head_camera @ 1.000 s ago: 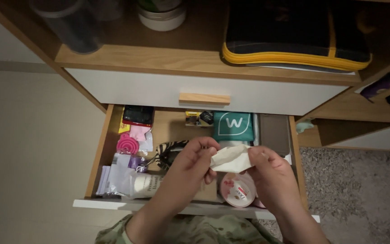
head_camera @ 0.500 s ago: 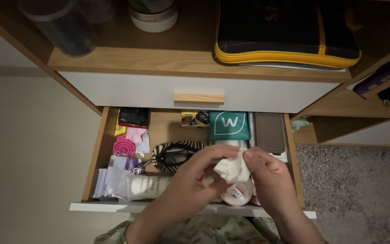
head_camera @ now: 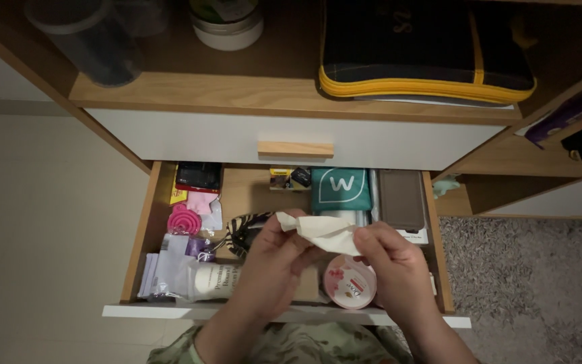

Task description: The person opens a drawer and rummages through its contents. They pick up and examine a zebra-print pouch, a white cloth, a beaded necklace, a small plastic bag, a pen, and several packaged earrings. The person handles each item individually, looking at them before placing them back in the drawer.

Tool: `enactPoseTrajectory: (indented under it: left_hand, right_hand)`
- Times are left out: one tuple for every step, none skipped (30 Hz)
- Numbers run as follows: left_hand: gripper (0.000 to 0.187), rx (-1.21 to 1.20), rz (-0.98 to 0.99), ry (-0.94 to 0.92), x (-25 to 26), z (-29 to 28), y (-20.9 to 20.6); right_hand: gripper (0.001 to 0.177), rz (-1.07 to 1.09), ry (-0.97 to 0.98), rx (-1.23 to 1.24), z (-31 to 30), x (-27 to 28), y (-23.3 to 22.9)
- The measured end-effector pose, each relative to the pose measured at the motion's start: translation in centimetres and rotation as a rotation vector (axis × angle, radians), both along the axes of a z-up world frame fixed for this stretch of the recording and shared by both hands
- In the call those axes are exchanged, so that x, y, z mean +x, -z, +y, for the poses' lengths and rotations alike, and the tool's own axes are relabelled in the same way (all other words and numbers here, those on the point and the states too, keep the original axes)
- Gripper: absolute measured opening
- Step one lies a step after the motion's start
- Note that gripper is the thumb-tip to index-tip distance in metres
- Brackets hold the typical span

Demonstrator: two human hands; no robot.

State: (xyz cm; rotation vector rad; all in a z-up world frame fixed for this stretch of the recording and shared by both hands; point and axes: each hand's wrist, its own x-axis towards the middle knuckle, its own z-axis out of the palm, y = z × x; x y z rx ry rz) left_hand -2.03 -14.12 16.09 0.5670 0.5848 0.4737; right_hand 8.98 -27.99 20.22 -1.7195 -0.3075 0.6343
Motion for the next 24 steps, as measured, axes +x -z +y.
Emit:
enactPoseTrajectory:
  left_hand:
    - [0.019, 0.001, 0.000, -0.002, 0.1, -0.1, -0.7]
    - [0.024, -0.105, -0.010, -0.001, 0.2, -0.1, -1.5]
    - [0.029, -0.210, -0.020, 0.000, 0.2, -0.3, -2.2]
    - [0.029, -0.210, -0.020, -0.002, 0.2, 0.1, -2.5]
    - [0.033, -0.194, 0.022, -0.010, 0.2, 0.3, -2.9]
    - [0.037, -0.177, 0.063, -0.019, 0.2, 0.6, -3.3]
    - [0.037, -0.177, 0.063, -0.021, -0.2, 1.7, -5.1]
    - [0.029, 0.213, 0.161, -0.027, -0.7, 2.8, -6.9]
    - [0.025, 0.605, 0.254, -0.036, -1.1, 3.9, -8.8]
    - [0.025, 0.607, 0.252, -0.039, -1.2, 4.9, -11.4]
    - [0.028, 0.712, 0.494, -0.216, -1.3, 5.8, -14.1]
    - [0.032, 0.801, 0.740, -0.395, -1.5, 6.8, -16.9]
    - [0.032, 0.801, 0.740, -0.402, -1.8, 9.4, -17.5]
    - [0.026, 1.363, 0.444, -0.618, -2.2, 12.0, -18.1]
    - [0.046, 1.901, 0.078, -0.785, -2.6, 14.6, -18.7]
    - [0.046, 1.898, 0.081, -0.790, -3.3, 14.7, -17.5]
    - [0.044, 1.901, 0.103, -0.774, -3.0, 14.9, -17.6]
    - [0.042, 1.903, 0.125, -0.759, -2.8, 15.1, -18.0]
    - [0.040, 1.907, 0.148, -0.744, -2.8, 15.2, -17.9]
    - [0.038, 1.910, 0.170, -0.729, -2.9, 15.4, -17.7]
    - [0.036, 1.913, 0.193, -0.714, -2.9, 15.5, -17.6]
    - [0.035, 1.916, 0.215, -0.700, -2.8, 15.6, -17.4]
    - [0.033, 1.920, 0.238, -0.684, -2.6, 15.8, -17.2]
    - [0.031, 1.924, 0.260, -0.667, -2.5, 15.9, -17.1]
  right_hand:
    - [0.026, 0.000, -0.002, 0.001, -0.1, 0.1, 0.1]
    - [0.024, -0.113, -0.050, -0.006, -0.1, 0.1, 0.3]
    - [0.021, -0.224, -0.098, -0.013, -0.2, 0.2, 0.4]
    - [0.021, -0.224, -0.100, -0.013, -0.2, 0.4, 0.7]
    - [0.021, -0.294, -0.194, -0.010, -0.2, 0.6, 1.1]
    - [0.020, -0.364, -0.288, -0.007, -0.3, 0.8, 1.4]
    - [0.020, -0.364, -0.290, -0.006, -0.4, 0.9, 1.6]
    - [0.024, -0.355, -0.298, -0.014, -0.5, 1.0, 1.8]
    - [0.028, -0.348, -0.305, -0.022, -0.6, 1.1, 2.0]
    - [0.028, -0.350, -0.307, -0.020, -0.6, 1.3, 2.2]
    - [0.028, -0.354, -0.298, -0.080, -0.6, 1.6, 2.4]
    - [0.028, -0.357, -0.290, -0.139, -0.6, 1.8, 2.6]
    - [0.028, -0.360, -0.295, -0.136, -0.5, 1.7, 2.6]
    - [0.024, -0.359, -0.294, -0.164, -0.4, 1.7, 2.6]
    - [0.021, -0.357, -0.292, -0.195, -0.5, 1.6, 2.7]
    - [0.021, -0.360, -0.296, -0.196, -0.4, 1.5, 2.7]
    - [0.021, -0.368, -0.302, -0.211, -0.2, 1.4, 2.7]
    - [0.020, -0.376, -0.308, -0.225, 0.0, 1.2, 2.7]
    - [0.020, -0.377, -0.314, -0.224, 0.1, 1.1, 2.7]
    - [0.020, -0.377, -0.328, -0.224, 0.2, 1.0, 2.6]
    - [0.021, -0.377, -0.343, -0.224, 0.3, 1.0, 2.6]
    - [0.021, -0.378, -0.350, -0.224, 0.3, 1.0, 2.7]
    - [0.020, -0.352, -0.338, -0.234, 0.4, 1.0, 2.8]
    - [0.020, -0.325, -0.327, -0.244, 0.5, 1.0, 2.9]
